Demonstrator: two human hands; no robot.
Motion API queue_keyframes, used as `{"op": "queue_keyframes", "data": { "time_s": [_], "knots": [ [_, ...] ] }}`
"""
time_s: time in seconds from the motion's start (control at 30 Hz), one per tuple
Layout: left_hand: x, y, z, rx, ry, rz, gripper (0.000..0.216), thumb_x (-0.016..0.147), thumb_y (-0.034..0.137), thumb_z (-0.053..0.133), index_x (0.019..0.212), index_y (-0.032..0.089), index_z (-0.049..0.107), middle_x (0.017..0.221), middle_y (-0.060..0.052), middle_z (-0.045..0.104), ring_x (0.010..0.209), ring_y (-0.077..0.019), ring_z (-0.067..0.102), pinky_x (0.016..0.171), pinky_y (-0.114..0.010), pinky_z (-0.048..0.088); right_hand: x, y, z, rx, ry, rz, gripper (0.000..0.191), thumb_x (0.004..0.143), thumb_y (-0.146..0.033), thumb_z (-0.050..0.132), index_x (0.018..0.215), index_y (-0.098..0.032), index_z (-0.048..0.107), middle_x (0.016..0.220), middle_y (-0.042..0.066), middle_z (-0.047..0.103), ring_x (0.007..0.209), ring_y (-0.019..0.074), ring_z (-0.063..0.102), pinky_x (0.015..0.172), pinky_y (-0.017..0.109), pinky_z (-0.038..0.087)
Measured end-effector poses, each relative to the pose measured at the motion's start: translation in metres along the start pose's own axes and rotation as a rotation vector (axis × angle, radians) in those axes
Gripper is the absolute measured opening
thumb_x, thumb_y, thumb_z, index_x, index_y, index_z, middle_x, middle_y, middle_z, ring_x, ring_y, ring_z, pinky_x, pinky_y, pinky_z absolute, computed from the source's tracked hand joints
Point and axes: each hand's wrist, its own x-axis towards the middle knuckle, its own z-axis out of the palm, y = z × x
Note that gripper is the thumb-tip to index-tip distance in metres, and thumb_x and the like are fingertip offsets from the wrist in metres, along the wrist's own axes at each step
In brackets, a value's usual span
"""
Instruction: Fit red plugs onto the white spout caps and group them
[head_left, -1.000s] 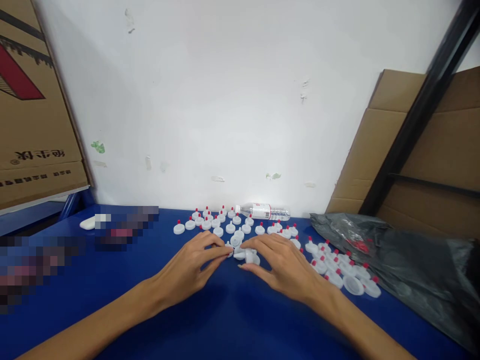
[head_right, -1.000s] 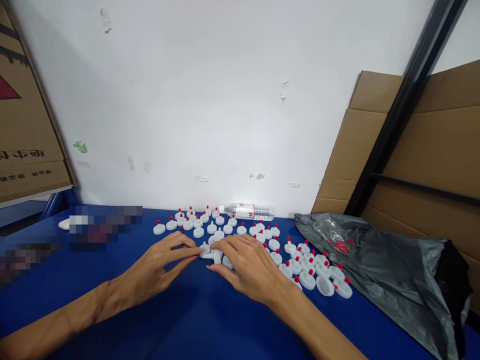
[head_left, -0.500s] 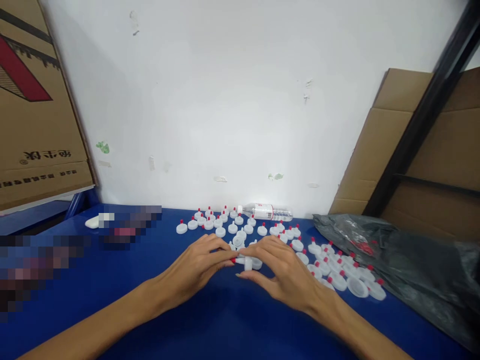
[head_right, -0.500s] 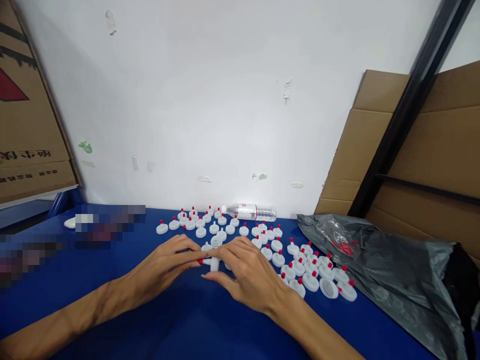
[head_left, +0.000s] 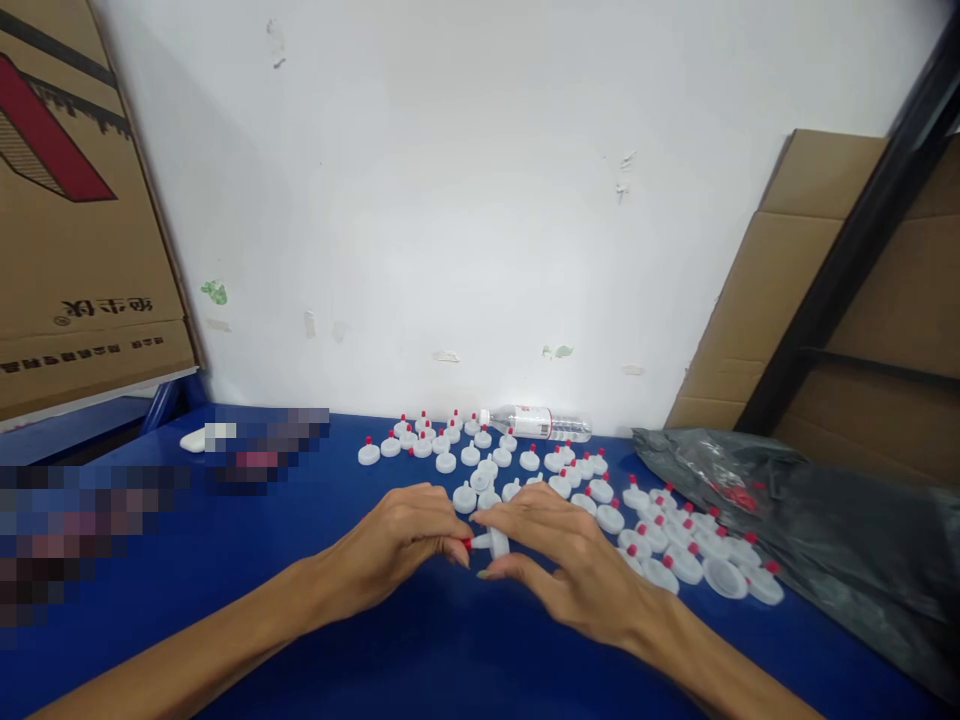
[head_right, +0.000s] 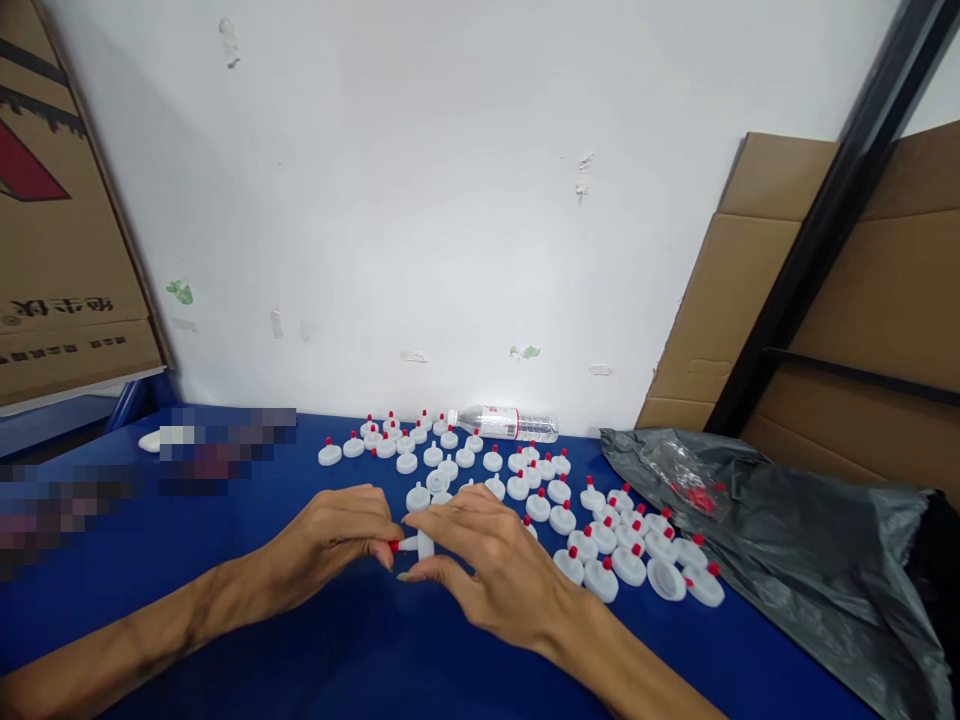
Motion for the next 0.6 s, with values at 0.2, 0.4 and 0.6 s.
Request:
{"op": "queue_keyframes", "data": {
  "time_s": [0.2, 0.4, 0.6],
  "knots": [
    [0.0016, 0.0056, 0.0002, -0.048, 0.003, -0.035, 0.032, 0.106, 0.029, 0.049, 0.087, 0.018, 0.071, 0.079, -0.004, 0.074, 0.074, -0.0144, 0.066, 0.075, -0.027, 0.046, 0.0001, -0.0013, 0.0000, 0.043, 0.003, -0.011, 0.030, 0.098, -0.029, 0.065, 0.127, -0.023, 0.063, 0.107, 0.005, 0.077, 0.092, 0.0198, 0.070, 0.087, 0.039, 0.052],
    [0.0012, 0.0024, -0.0003, -0.044, -0.061, -0.043, 0.043, 0.108, 0.040, 0.039, 0.088, 0.019, 0.071, 0.077, -0.002, 0.074, 0.071, -0.0133, 0.065, 0.077, -0.027, 0.044, -0.0011, 0.0023, 0.0007, 0.037, -0.054, -0.005, 0.033, 0.098, -0.029, 0.064, 0.131, -0.024, 0.061, 0.108, 0.006, 0.076, 0.095, 0.0212, 0.070, 0.089, 0.040, 0.052],
    [0.0054, 0.0013, -0.0046, 0.145, -0.133, -0.008, 0.037, 0.107, 0.040, 0.044, 0.093, 0.020, 0.071, 0.082, -0.002, 0.070, 0.079, -0.0151, 0.059, 0.079, -0.028, 0.039, 0.0019, 0.0072, 0.0061, -0.086, -0.079, 0.027, 0.026, 0.098, -0.021, 0.062, 0.124, -0.022, 0.061, 0.116, 0.006, 0.073, 0.104, 0.0198, 0.067, 0.094, 0.039, 0.049]
  ]
}}
